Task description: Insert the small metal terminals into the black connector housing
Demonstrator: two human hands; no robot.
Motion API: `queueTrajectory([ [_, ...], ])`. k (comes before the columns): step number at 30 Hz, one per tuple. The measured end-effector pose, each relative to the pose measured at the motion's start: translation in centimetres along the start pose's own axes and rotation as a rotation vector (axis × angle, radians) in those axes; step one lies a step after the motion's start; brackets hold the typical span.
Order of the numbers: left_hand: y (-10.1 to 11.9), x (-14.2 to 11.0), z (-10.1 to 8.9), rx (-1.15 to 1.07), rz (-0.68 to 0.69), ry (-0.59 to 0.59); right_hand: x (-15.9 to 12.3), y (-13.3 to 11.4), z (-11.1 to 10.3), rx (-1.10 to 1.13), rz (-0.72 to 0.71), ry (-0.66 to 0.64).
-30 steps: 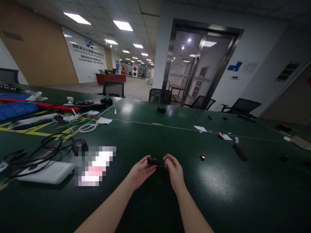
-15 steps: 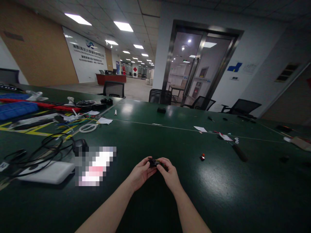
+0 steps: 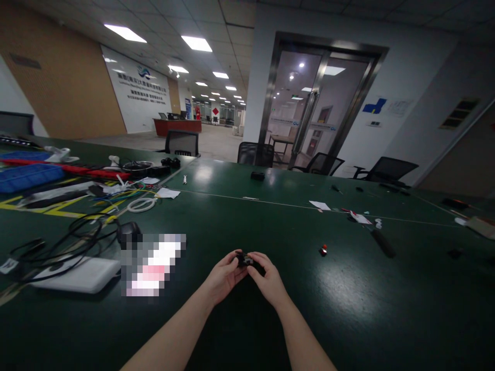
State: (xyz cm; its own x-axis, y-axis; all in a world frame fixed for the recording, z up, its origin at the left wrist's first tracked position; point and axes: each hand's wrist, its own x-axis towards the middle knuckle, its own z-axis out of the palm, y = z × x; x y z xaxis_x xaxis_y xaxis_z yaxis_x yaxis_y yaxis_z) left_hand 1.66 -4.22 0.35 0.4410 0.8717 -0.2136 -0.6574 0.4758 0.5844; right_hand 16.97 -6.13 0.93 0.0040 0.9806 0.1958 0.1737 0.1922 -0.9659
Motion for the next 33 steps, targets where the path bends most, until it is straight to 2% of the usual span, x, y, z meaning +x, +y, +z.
queueTrajectory([
  [24, 0.28, -0.05, -0.09, -0.025, -0.033, -0.032, 0.06, 0.47, -0.28, 0.096, 0.040, -0.021],
  [33, 0.50, -0.16, 0.19, -0.060, -0.033, -0.055, -0.07, 0.42, -0.51, -0.014, 0.034, -0.031],
])
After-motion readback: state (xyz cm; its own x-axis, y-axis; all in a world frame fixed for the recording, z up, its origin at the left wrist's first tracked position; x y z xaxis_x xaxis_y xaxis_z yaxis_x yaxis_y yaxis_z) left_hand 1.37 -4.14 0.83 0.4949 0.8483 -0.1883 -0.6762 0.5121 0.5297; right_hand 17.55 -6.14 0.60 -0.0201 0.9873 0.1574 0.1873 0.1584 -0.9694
